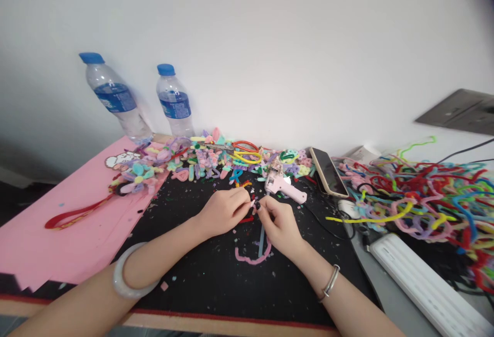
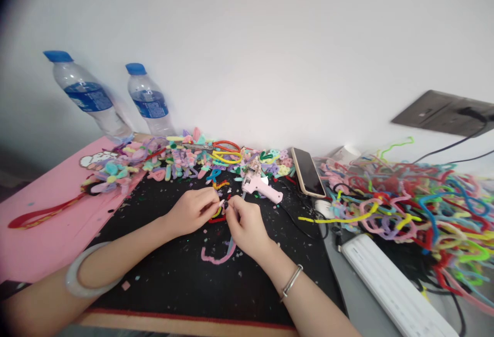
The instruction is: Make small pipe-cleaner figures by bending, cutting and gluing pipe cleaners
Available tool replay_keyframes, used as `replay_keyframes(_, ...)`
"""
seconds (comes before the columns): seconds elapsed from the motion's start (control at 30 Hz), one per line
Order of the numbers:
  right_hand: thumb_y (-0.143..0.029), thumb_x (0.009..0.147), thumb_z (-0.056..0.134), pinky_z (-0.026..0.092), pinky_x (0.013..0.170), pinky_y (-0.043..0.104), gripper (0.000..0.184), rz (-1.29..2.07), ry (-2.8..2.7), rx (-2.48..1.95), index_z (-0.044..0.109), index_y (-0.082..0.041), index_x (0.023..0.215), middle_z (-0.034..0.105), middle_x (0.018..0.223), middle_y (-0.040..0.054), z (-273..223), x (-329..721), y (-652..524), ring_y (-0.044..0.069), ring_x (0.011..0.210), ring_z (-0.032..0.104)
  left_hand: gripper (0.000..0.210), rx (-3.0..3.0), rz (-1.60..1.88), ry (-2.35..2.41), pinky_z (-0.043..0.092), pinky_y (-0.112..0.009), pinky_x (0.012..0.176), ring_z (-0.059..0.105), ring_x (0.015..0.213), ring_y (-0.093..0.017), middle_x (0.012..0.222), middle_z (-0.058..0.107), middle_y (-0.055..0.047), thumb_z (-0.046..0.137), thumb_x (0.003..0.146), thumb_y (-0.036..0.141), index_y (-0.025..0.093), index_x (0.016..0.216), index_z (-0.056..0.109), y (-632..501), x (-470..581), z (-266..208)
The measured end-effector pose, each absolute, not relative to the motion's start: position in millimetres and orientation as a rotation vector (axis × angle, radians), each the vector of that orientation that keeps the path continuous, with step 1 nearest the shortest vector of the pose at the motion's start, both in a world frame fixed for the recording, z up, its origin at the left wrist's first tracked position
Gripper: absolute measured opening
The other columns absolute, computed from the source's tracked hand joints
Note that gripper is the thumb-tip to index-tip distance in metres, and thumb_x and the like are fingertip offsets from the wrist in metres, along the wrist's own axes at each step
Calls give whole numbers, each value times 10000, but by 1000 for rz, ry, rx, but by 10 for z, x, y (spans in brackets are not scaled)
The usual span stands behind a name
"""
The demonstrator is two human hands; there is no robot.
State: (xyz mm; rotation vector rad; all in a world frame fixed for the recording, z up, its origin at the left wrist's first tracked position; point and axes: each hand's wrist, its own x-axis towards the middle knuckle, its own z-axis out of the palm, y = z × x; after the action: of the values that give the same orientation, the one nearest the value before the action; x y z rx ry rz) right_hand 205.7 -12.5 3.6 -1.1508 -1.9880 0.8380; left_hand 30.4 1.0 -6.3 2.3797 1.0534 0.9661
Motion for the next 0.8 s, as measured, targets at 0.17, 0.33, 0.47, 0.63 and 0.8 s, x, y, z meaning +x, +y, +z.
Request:
replay_keyframes(0.17, -209, 873, 401, 262, 499, 207, 215, 857, -1996, -1135, 425, -176, 663, 361, 556, -57, 59, 2059, -138, 78, 505, 334, 259, 2162, 958, 1054, 315, -235, 584, 397, 591, -104, 632, 414, 21, 350, 913, 237, 162, 678, 429, 17, 300, -2)
replay_keyframes(0.33, -224, 886, 389, 272, 507, 209, 227, 931, -1990, -1108, 461, -168, 678, 378, 561, -52, 46, 2081, -100, 82, 517, 340, 357, 1828, 845, 967, 310, -214, 522, 382, 515, -85, 570, 417, 35, 288, 936, 332, 155, 657, 426, 12, 313, 67)
replay_keyframes(0.47, -220, 884, 395, 276, 508, 208, 221, 948, -1974, -1112, 484, -162, 690, 383, 561, -52, 40, 2077, -111, 82, 519, 342, 365, 1739, 772, 938, 296, -205, 487, 389, 489, -78, 570, 451, 32, 298, 929, 375, 152, 679, 443, -1, 331, 59)
replay_keyframes(0.63, -220, 883, 397, 277, 506, 209, 213, 967, -1954, -1116, 509, -155, 714, 388, 565, -51, 42, 2062, -138, 81, 517, 335, 362, 1751, 788, 952, 283, -200, 471, 368, 475, -75, 543, 419, 43, 307, 925, 377, 155, 668, 432, -13, 340, 37)
replay_keyframes(0.8, -223, 883, 398, 276, 508, 212, 210, 973, -1939, -1131, 493, -164, 705, 377, 566, -49, 50, 2052, -156, 87, 527, 332, 366, 1793, 812, 971, 293, -206, 483, 368, 486, -84, 526, 398, 48, 312, 922, 378, 160, 651, 425, -18, 345, 22)
